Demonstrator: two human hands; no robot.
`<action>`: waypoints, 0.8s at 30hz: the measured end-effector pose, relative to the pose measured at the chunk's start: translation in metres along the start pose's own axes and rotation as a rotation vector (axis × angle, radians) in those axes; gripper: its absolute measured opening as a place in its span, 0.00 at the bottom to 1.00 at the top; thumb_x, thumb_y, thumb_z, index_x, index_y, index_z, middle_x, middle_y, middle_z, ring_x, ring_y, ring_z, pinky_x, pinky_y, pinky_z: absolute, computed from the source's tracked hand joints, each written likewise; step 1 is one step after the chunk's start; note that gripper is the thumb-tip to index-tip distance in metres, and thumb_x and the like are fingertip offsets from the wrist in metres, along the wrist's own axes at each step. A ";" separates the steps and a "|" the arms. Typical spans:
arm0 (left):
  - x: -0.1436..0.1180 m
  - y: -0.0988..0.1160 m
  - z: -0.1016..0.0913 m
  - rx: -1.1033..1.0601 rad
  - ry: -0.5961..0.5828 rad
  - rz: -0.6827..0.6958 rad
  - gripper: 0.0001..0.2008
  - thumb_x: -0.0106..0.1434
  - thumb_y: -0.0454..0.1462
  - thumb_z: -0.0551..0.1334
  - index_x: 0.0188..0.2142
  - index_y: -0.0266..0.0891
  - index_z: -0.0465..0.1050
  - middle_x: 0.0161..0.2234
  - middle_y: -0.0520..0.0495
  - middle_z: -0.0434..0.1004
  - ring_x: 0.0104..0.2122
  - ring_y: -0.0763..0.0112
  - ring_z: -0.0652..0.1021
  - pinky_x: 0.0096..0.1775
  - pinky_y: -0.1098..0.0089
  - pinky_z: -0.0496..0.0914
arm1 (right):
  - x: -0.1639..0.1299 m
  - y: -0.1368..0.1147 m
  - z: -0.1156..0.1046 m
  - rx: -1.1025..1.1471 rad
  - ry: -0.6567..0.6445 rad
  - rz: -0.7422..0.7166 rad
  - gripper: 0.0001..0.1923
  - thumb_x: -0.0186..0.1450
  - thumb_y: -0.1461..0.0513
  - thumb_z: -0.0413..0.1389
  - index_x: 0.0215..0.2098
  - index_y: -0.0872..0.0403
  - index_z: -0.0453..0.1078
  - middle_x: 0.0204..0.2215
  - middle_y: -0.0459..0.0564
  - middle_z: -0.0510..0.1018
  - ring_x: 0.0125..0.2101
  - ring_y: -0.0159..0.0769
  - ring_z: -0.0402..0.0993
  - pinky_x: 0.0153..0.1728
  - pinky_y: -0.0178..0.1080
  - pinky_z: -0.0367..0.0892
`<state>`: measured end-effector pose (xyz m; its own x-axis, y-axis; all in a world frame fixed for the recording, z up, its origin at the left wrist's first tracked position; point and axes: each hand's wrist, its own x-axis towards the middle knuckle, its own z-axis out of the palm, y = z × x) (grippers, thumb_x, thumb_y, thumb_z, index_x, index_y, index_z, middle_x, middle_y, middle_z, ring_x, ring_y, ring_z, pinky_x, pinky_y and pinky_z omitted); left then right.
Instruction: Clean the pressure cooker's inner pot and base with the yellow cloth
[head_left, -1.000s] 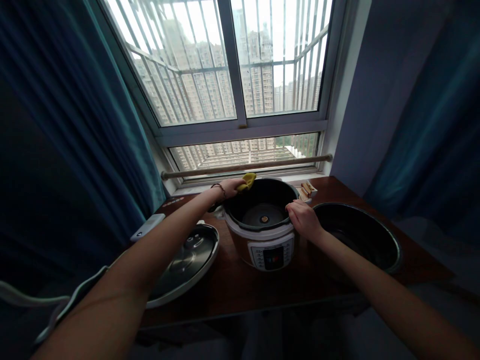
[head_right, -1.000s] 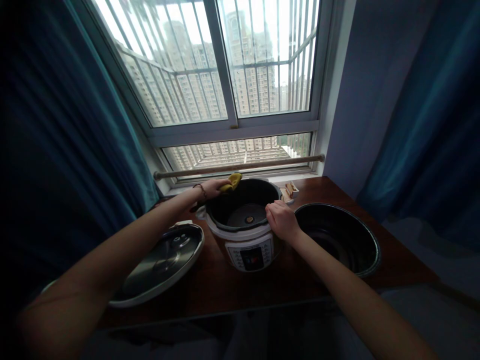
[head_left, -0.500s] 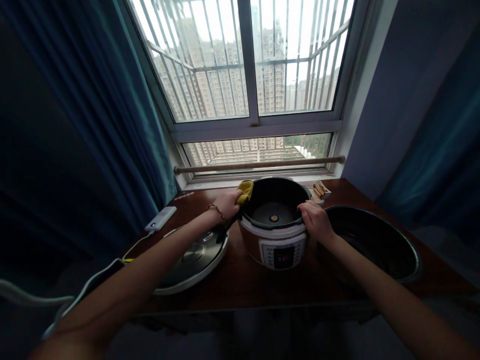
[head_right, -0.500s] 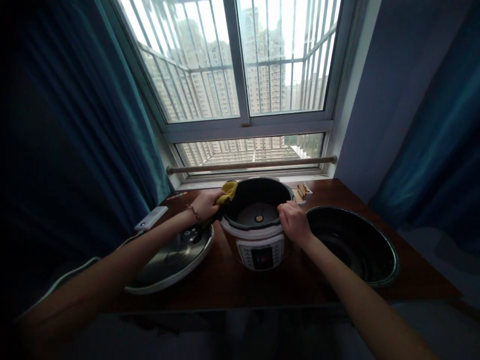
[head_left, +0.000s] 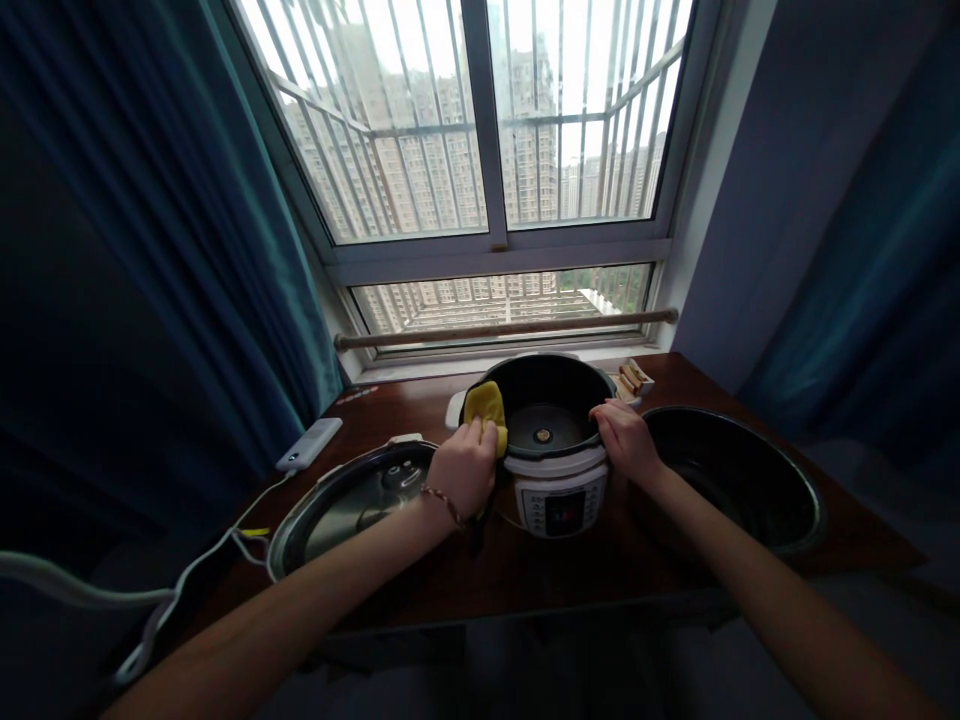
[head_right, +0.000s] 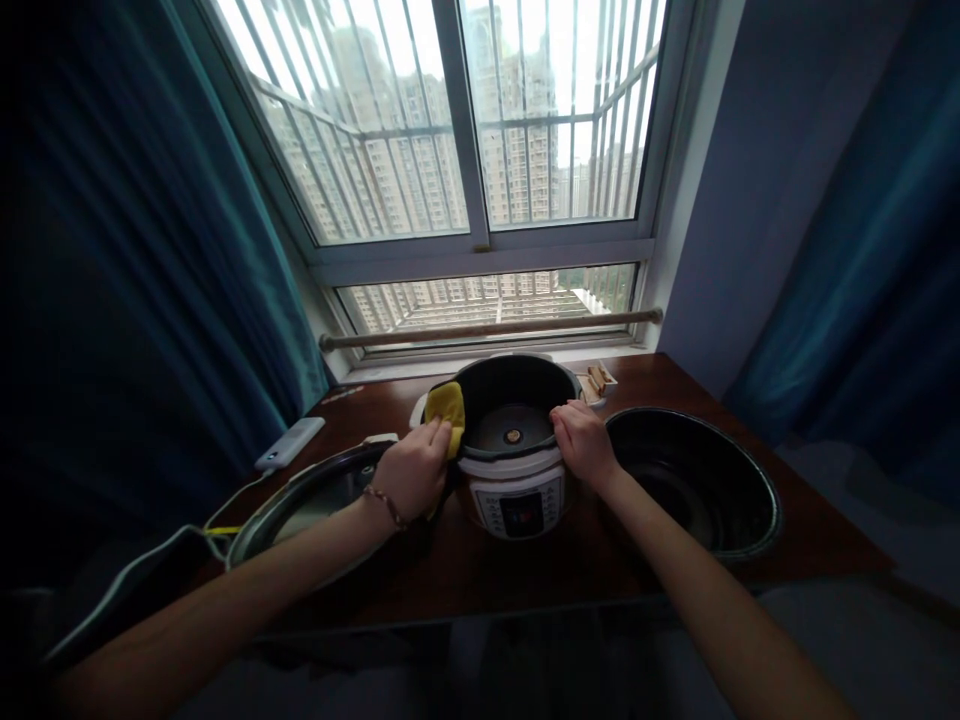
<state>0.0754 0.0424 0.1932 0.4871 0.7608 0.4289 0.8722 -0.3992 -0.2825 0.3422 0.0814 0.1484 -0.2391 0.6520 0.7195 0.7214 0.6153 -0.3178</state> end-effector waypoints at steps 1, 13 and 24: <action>-0.001 0.004 -0.002 0.006 0.006 0.015 0.18 0.54 0.30 0.53 0.46 0.32 0.64 0.47 0.35 0.71 0.46 0.60 0.73 0.45 0.63 0.70 | 0.000 0.000 0.000 -0.001 -0.002 0.002 0.15 0.67 0.63 0.40 0.31 0.53 0.67 0.29 0.51 0.74 0.37 0.40 0.68 0.47 0.45 0.60; -0.009 0.005 0.000 0.043 0.126 0.115 0.19 0.56 0.30 0.50 0.47 0.29 0.66 0.47 0.31 0.72 0.46 0.58 0.74 0.43 0.61 0.72 | -0.003 0.005 0.007 0.053 0.057 0.007 0.14 0.67 0.63 0.40 0.32 0.53 0.66 0.29 0.51 0.73 0.37 0.39 0.68 0.47 0.46 0.60; -0.005 0.066 0.000 -0.075 0.301 0.460 0.16 0.64 0.32 0.49 0.49 0.28 0.65 0.50 0.29 0.69 0.52 0.52 0.69 0.48 0.56 0.69 | -0.003 0.005 0.008 0.053 0.070 0.004 0.14 0.66 0.63 0.41 0.33 0.53 0.67 0.30 0.51 0.74 0.37 0.41 0.68 0.48 0.47 0.61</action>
<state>0.1304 0.0121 0.1726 0.7999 0.3242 0.5050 0.5620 -0.6998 -0.4410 0.3416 0.0857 0.1399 -0.1894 0.6232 0.7588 0.6862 0.6368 -0.3517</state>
